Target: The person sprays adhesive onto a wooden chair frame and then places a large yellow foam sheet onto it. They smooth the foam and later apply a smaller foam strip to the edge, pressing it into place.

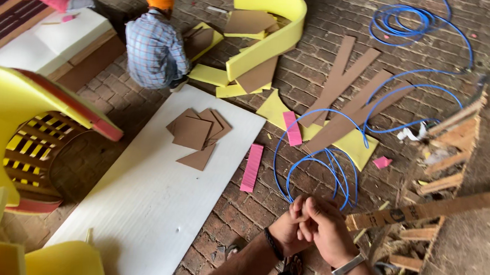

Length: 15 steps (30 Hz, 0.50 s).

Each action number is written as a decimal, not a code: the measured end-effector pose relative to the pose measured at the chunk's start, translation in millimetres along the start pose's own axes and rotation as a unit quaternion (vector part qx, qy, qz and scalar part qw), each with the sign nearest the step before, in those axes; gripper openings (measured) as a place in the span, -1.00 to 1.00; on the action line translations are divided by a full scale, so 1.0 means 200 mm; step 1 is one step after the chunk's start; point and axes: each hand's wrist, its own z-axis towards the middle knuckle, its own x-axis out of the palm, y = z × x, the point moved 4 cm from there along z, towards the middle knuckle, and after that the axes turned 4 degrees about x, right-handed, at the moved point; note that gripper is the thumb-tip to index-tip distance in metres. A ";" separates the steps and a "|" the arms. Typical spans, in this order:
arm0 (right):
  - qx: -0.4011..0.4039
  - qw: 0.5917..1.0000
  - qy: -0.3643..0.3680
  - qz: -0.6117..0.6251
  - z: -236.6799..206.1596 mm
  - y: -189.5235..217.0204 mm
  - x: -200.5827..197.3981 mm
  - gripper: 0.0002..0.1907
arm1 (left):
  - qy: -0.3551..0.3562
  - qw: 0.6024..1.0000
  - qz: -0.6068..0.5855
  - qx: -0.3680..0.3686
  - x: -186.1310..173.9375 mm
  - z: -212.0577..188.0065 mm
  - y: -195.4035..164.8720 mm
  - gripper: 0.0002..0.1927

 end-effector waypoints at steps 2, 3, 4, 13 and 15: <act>-0.005 0.999 0.008 -0.049 0.03 0.00 0.04 -0.57 | -0.080 0.993 0.089 0.003 0.02 -0.03 -0.03 -0.60; -0.006 0.997 0.008 -0.075 0.04 0.00 0.05 -0.55 | -0.122 0.984 0.129 0.002 0.05 -0.04 -0.05 -0.44; 0.007 0.998 0.015 -0.063 0.06 -0.01 0.06 -0.55 | -0.124 0.982 0.139 0.015 0.11 -0.05 -0.07 -0.46; 0.042 0.988 0.089 -0.121 0.17 -0.08 0.31 -0.54 | -0.139 0.977 0.132 0.096 0.49 -0.23 -0.31 -0.57; 0.051 0.986 0.101 -0.125 0.17 -0.10 0.41 -0.53 | -0.130 0.973 0.144 0.124 0.46 -0.31 -0.36 -0.58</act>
